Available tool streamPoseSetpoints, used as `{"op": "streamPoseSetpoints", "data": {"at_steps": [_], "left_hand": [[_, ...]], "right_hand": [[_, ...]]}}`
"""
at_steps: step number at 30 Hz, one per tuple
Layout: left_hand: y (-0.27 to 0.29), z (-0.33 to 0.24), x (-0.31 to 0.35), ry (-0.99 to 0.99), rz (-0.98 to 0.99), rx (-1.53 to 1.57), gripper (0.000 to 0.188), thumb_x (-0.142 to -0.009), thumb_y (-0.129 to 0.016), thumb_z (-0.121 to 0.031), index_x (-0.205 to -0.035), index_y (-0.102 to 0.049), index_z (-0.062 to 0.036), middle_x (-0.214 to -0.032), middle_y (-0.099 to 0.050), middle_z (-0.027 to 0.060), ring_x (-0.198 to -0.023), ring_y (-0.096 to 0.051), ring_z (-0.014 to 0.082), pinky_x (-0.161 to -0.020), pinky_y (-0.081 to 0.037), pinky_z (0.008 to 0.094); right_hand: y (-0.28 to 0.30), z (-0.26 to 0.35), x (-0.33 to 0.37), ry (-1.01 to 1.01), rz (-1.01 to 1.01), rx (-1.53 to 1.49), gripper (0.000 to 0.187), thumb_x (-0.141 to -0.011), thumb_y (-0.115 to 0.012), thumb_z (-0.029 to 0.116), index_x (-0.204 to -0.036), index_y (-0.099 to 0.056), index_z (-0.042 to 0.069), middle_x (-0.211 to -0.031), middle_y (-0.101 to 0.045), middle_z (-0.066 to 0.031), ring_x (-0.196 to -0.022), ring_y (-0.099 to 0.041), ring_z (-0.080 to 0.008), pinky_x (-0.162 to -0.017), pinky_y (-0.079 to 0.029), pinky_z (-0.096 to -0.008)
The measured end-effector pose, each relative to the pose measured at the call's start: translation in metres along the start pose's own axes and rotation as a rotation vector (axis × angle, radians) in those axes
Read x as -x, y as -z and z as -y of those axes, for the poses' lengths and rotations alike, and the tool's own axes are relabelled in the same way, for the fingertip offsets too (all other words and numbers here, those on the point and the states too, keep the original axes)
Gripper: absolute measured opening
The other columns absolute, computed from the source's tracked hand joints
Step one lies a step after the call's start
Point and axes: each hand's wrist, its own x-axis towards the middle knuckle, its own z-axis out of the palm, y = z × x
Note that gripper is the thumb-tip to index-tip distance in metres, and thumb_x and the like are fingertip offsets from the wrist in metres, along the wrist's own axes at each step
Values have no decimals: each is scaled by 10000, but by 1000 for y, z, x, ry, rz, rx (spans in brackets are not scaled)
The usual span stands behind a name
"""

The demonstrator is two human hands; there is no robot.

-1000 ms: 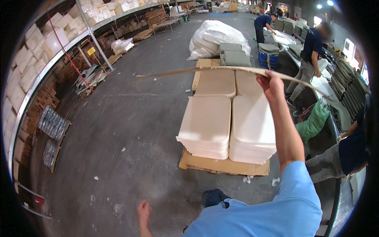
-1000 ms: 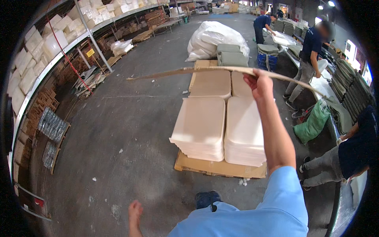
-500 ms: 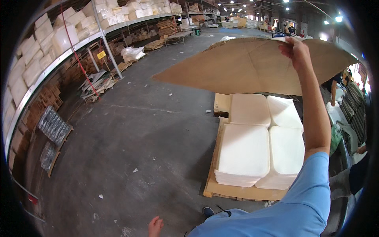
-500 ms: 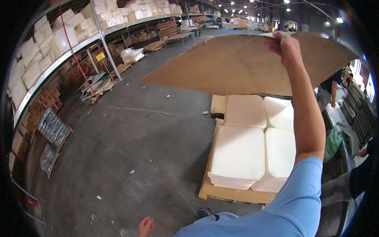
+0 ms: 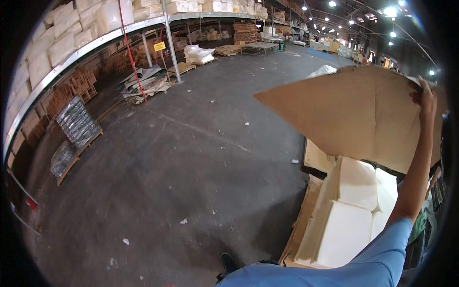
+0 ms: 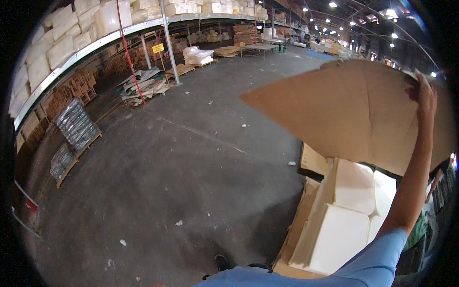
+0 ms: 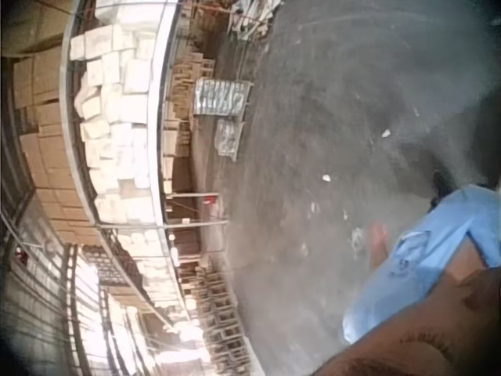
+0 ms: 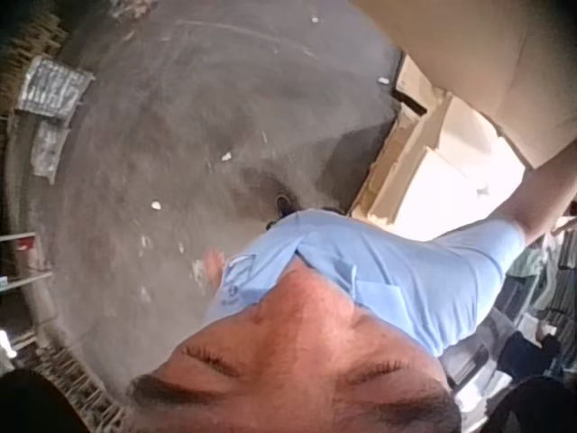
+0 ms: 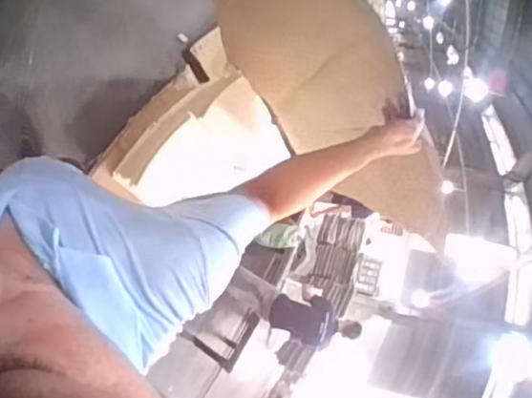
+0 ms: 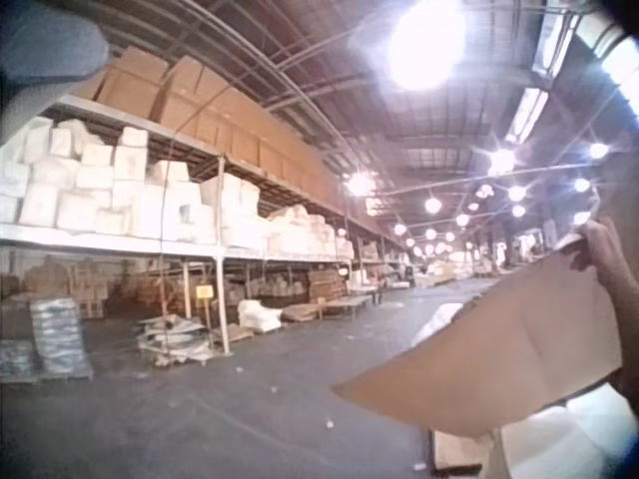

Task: The person picks up a fabric cover and inserts a foam insert, then places the assembled cushion on a stack. They later pick up a cardboard piece and walk across the warehouse floor, then return to the table to place a foam piece and apply a thin white padding layer on top.

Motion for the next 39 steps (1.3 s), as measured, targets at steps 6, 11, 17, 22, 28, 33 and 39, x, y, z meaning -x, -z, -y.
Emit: {"op": "streamPoseSetpoints", "data": {"at_steps": [6, 11, 17, 22, 28, 33, 39], "left_hand": [[-182, -286, 11, -1149, 443, -280, 674, -945, -740, -247, -1525, -454, -55, -1454, -575, 199, -1267, -619, 316, -1040, -507, 405], [-369, -486, 246, -2192, 527, -447, 1024, -794, -864, -409, -1603, -319, -98, -1617, -342, 238, -1498, -339, 406, -1201, -336, 489], [-538, -622, 299, -2306, 690, -515, 1004, -799, -856, -426, -1594, -325, -119, -1383, -622, 200, -1270, -605, 381, -1049, -473, 484], [-645, -732, 272, -2037, 1065, -888, 511, -872, -804, -361, -1320, -665, -158, -1075, -767, 134, -970, -744, 297, -834, -577, 397], [-790, -860, 251, -1942, 1314, -893, 293, -921, -753, -278, -1177, -757, -135, -1113, -766, 98, -983, -735, 295, -842, -579, 392], [-916, -1000, 261, -2130, 1350, -751, 226, -915, -753, -220, -1125, -774, -142, -1053, -773, 81, -914, -741, 278, -775, -589, 373], [-1063, -1151, 293, -2341, 1302, -474, 160, -883, -773, -180, -1038, -794, -147, -985, -782, 56, -859, -749, 258, -733, -598, 364]], "right_hand": [[-88, -25, -7, -71, 72, 16, 473, -985, -591, 493, -1210, -729, 100, -996, -772, -95, -667, -633, -118, -643, -488, -266], [-197, -35, 18, -22, 13, 105, 422, -961, -595, 298, -1128, -698, -76, -951, -721, -217, -594, -658, -268, -612, -557, -355], [-314, -78, 7, -57, -45, 290, 467, -969, -589, 401, -1132, -700, -22, -852, -674, -144, -565, -627, -212, -571, -514, -310], [-434, -130, -32, -104, -81, 471, 523, -981, -579, 545, -1147, -709, 67, -810, -644, -59, -559, -602, -130, -541, -466, -252], [-613, -147, -55, -112, -182, 480, 484, -954, -616, 533, -1058, -683, 65, -832, -634, -73, -554, -604, -158, -543, -472, -258], [-742, -159, -81, -185, -271, 449, 449, -939, -649, 461, -1109, -610, 47, -844, -625, -74, -542, -595, -146, -466, -465, -247], [-863, -214, -95, -268, -425, 426, 401, -954, -655, 423, -1091, -581, 53, -764, -622, -53, -521, -594, -127, -433, -460, -245]]}}
